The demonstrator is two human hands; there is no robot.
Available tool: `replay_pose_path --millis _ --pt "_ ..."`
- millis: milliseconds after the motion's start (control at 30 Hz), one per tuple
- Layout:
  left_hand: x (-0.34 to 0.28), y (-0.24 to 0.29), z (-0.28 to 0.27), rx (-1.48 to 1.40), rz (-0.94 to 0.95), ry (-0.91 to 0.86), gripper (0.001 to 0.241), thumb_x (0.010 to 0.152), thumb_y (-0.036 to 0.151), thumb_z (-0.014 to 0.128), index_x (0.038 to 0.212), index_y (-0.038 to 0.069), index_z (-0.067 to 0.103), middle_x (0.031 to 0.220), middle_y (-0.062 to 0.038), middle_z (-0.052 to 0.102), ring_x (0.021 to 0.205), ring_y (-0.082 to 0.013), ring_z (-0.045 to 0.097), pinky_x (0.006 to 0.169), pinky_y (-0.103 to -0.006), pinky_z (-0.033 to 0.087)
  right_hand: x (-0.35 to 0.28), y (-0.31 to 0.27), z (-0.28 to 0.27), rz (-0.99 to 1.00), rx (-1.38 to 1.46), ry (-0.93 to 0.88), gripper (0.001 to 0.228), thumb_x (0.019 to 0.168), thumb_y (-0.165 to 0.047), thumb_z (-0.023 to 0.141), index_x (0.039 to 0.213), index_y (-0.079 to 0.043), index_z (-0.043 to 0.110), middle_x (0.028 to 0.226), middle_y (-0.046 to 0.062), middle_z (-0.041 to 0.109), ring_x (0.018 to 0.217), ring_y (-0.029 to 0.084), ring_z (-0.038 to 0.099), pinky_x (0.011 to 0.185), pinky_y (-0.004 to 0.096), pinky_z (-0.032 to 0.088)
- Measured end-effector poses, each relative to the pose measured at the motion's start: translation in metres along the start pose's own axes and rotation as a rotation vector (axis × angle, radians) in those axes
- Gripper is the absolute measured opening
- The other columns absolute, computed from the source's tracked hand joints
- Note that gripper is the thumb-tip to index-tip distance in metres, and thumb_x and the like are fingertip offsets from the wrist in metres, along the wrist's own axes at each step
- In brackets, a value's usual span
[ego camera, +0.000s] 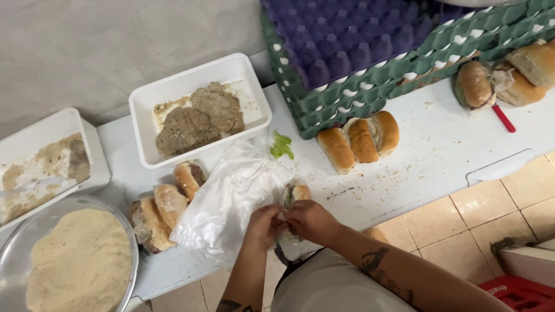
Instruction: Assembling sandwiches by slicing buns, adding lettuce and tomatoes, and placing meat patties before bagging them.
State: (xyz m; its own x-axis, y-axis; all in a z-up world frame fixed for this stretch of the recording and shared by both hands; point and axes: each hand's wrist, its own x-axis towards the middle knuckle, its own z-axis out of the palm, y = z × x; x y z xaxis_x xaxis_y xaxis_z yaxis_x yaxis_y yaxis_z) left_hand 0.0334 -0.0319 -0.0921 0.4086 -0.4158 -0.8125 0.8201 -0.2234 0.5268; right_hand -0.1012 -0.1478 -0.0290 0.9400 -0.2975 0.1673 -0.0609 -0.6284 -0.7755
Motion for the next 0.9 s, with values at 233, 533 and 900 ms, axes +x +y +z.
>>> replay_pose_path --millis 233,533,900 --pt "0.001 -0.019 -0.016 -0.157 -0.050 -0.164 0.025 0.080 -0.002 0.068 0.105 0.004 0.066 0.090 -0.008 0.063 0.088 -0.0266 0.065 0.086 -0.0387 0.058 0.012 0.025 0.007 0.299 -0.068 -0.142 0.010 0.085 -0.023 0.076 0.088 -0.014 0.073 0.080 0.011 0.068 0.078 0.035 0.071 0.069 0.044 0.059" --pt "-0.005 -0.031 -0.012 0.013 0.230 -0.067 0.027 0.082 -0.011 0.073 0.099 0.006 0.062 0.091 -0.009 0.066 0.084 -0.0224 0.066 0.071 -0.0317 0.057 0.002 0.049 0.033 0.290 -0.116 -0.062 0.014 0.083 -0.029 0.080 0.084 -0.018 0.070 0.079 0.004 0.065 0.078 0.029 0.072 0.069 0.039 0.059" --pt "-0.038 -0.025 0.002 0.279 0.425 0.014 0.021 0.087 0.002 0.081 0.102 0.004 0.067 0.090 -0.009 0.076 0.077 -0.0144 0.066 0.069 -0.0281 0.057 -0.003 0.048 0.033 0.236 -0.092 0.039 0.010 0.078 -0.019 0.079 0.084 -0.018 0.072 0.076 0.005 0.067 0.076 0.030 0.071 0.070 0.040 0.059"
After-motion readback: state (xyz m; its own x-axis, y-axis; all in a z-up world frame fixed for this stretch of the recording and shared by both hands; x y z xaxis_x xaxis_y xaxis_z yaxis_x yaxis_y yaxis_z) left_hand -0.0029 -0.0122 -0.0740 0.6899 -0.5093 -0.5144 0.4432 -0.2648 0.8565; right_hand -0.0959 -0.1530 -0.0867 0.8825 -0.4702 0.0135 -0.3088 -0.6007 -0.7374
